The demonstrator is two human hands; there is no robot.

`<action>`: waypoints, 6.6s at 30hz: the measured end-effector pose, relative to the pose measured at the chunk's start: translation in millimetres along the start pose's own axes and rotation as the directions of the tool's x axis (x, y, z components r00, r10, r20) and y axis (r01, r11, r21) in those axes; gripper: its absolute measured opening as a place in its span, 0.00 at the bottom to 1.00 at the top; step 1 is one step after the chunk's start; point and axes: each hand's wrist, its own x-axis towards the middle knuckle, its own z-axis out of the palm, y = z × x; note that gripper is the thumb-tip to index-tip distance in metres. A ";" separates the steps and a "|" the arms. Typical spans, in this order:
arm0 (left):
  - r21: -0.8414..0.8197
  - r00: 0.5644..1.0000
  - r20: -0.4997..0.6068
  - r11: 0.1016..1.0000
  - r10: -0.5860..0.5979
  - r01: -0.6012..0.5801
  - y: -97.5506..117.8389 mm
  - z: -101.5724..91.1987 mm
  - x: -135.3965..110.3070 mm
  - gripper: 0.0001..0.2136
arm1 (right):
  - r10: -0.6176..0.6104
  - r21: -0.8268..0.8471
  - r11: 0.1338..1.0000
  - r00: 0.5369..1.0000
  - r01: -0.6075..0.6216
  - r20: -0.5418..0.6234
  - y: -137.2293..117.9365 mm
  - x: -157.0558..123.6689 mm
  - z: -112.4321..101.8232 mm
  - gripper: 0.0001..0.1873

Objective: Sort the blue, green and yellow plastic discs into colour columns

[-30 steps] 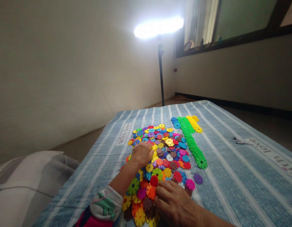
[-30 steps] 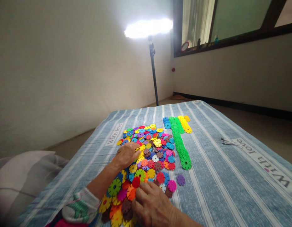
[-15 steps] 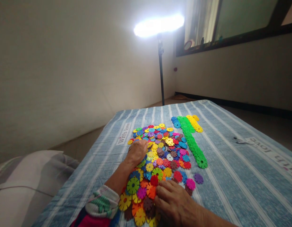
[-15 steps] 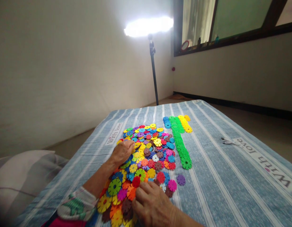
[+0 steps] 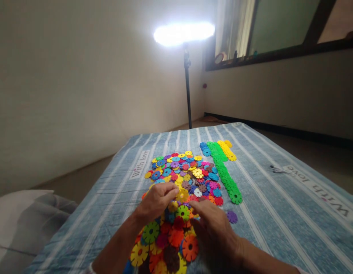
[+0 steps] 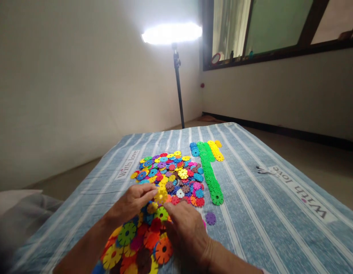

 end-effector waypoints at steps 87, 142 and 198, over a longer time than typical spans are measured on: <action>0.071 0.939 -0.344 0.997 0.010 0.016 -38.8 -10.6 1.8 0.12 | 0.786 -0.643 0.446 0.616 -0.623 -0.051 215.8 33.3 -93.0 0.24; -0.244 0.991 -0.119 0.969 -0.054 0.024 -6.5 11.3 33.1 0.14 | -0.048 -0.208 0.976 0.994 0.069 0.103 20.0 19.3 6.6 0.13; -0.534 0.954 -0.171 0.837 -0.246 0.120 -18.5 27.8 23.1 0.15 | 0.848 -0.268 0.494 0.526 -0.827 -0.063 237.0 44.8 -92.8 0.11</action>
